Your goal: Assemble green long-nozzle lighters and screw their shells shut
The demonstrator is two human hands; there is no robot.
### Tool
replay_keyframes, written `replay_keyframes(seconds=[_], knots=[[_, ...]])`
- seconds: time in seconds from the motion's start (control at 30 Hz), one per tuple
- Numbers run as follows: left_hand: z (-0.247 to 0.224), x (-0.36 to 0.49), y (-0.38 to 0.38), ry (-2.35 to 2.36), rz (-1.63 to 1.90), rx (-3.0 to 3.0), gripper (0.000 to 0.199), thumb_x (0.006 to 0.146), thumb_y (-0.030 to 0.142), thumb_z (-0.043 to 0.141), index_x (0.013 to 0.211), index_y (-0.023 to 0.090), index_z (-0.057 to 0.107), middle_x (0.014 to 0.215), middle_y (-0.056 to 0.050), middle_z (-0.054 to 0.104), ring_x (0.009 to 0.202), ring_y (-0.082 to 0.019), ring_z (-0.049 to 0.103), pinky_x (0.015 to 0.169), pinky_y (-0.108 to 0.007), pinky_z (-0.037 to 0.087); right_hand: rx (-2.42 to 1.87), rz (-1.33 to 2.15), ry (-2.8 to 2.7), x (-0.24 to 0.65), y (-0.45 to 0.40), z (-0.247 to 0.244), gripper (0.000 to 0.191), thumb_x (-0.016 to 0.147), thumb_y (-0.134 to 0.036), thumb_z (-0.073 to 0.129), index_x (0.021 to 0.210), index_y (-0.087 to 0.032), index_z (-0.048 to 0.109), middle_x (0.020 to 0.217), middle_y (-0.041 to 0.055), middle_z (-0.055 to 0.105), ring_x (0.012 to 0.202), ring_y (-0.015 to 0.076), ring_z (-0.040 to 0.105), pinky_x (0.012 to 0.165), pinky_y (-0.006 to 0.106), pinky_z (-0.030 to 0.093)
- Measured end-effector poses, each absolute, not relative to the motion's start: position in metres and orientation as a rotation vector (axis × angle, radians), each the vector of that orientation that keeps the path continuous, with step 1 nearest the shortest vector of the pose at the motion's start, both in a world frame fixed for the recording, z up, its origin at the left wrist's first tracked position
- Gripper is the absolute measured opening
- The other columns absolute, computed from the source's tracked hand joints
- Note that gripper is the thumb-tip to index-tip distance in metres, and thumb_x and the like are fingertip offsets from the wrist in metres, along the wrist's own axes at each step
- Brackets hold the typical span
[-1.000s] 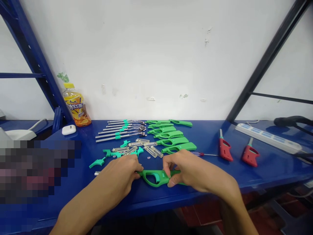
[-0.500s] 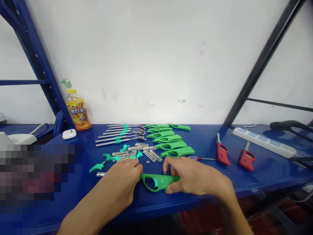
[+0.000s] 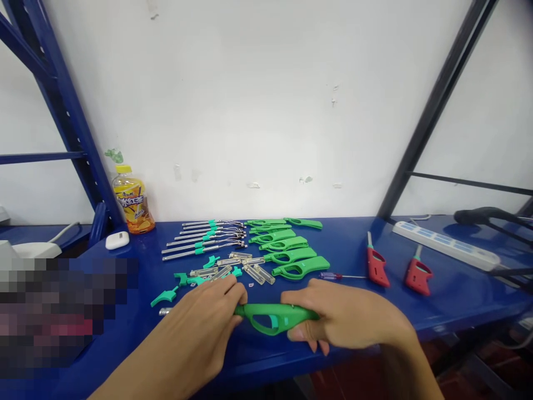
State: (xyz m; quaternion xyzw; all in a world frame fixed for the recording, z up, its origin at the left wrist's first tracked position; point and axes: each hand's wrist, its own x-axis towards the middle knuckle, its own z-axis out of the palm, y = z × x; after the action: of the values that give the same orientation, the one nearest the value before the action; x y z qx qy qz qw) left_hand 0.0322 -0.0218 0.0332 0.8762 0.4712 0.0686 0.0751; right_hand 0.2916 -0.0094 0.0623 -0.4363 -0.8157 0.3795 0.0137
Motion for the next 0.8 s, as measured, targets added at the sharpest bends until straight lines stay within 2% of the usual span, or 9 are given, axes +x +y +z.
replay_keyframes(seconds=[0.1,0.2,0.23,0.3,0.4,0.5,0.57,0.67,0.8], knots=[[0.029,0.03,-0.017,1.386,0.333,2.708,0.028,0.101,0.02,0.054,0.126,0.027,0.062,0.13,-0.01,0.067,0.12,-0.035,0.064,0.099,-0.053,0.053,-1.384,1.157,-2.533,0.305,-0.007,0.065,0.013,0.098,-0.033,0.062,0.093,-0.022,0.059,0.07,-0.0042,0.067,0.054,0.012,0.063,0.063,0.025,0.051],[0.025,0.021,-0.008,1.43,0.503,2.793,0.067,0.094,0.021,0.068,0.155,0.034,0.042,0.15,-0.011,0.057,0.134,-0.038,0.056,0.107,-0.059,0.047,-1.361,1.254,-2.463,0.329,0.0,0.062,0.021,0.098,-0.04,0.065,0.096,-0.02,0.061,0.071,-0.0023,0.067,0.051,0.0111,0.06,0.054,0.023,0.049],[0.024,0.018,-0.004,1.449,0.546,2.807,0.072,0.093,0.02,0.069,0.157,0.034,0.039,0.149,-0.011,0.058,0.133,-0.038,0.057,0.107,-0.059,0.047,-1.347,1.28,-2.432,0.337,0.002,0.061,0.024,0.099,-0.042,0.064,0.096,-0.019,0.061,0.07,-0.0023,0.065,0.05,0.0108,0.059,0.052,0.022,0.048],[0.026,0.013,0.003,1.465,0.571,2.827,0.059,0.096,0.022,0.069,0.151,0.03,0.049,0.141,-0.01,0.065,0.127,-0.036,0.06,0.104,-0.056,0.049,-1.317,1.31,-2.389,0.351,0.005,0.058,0.028,0.099,-0.045,0.064,0.094,-0.018,0.061,0.067,-0.0026,0.063,0.049,0.01,0.058,0.049,0.021,0.046],[0.029,0.016,0.009,1.425,0.482,2.871,0.031,0.099,0.022,0.066,0.13,0.027,0.067,0.131,-0.009,0.071,0.122,-0.034,0.063,0.103,-0.053,0.049,-1.27,1.351,-2.339,0.358,0.005,0.057,0.032,0.098,-0.048,0.066,0.092,-0.017,0.06,0.067,-0.0024,0.063,0.049,0.0091,0.058,0.05,0.02,0.046],[0.027,0.031,0.009,1.305,0.315,2.946,0.019,0.098,0.012,0.064,0.109,0.024,0.072,0.119,-0.006,0.075,0.116,-0.032,0.066,0.1,-0.05,0.049,-1.215,1.431,-2.336,0.351,0.005,0.059,0.031,0.096,-0.047,0.07,0.096,-0.016,0.064,0.064,-0.0036,0.063,0.047,0.0086,0.057,0.047,0.019,0.046],[0.023,0.041,0.006,1.279,0.22,2.982,0.012,0.099,0.012,0.062,0.101,0.021,0.07,0.107,-0.006,0.076,0.105,-0.03,0.069,0.096,-0.048,0.051,-1.23,1.412,-2.354,0.343,0.005,0.062,0.032,0.093,-0.048,0.072,0.099,-0.017,0.067,0.06,-0.0054,0.061,0.042,0.008,0.053,0.04,0.017,0.042],[0.019,0.048,0.001,1.356,0.177,2.95,0.013,0.105,0.019,0.055,0.103,0.021,0.068,0.102,-0.007,0.075,0.093,-0.029,0.071,0.085,-0.043,0.054,-1.268,1.328,-2.364,0.335,0.005,0.067,0.035,0.092,-0.051,0.074,0.1,-0.016,0.07,0.056,-0.0062,0.059,0.039,0.0074,0.048,0.035,0.016,0.037],[0.026,0.048,-0.004,1.377,0.213,2.875,0.02,0.108,0.029,0.052,0.122,0.022,0.065,0.113,-0.009,0.074,0.102,-0.032,0.072,0.086,-0.046,0.057,-1.242,1.301,-2.331,0.335,0.004,0.07,0.035,0.092,-0.05,0.073,0.1,-0.016,0.072,0.055,-0.0059,0.058,0.037,0.0066,0.045,0.033,0.016,0.035]])
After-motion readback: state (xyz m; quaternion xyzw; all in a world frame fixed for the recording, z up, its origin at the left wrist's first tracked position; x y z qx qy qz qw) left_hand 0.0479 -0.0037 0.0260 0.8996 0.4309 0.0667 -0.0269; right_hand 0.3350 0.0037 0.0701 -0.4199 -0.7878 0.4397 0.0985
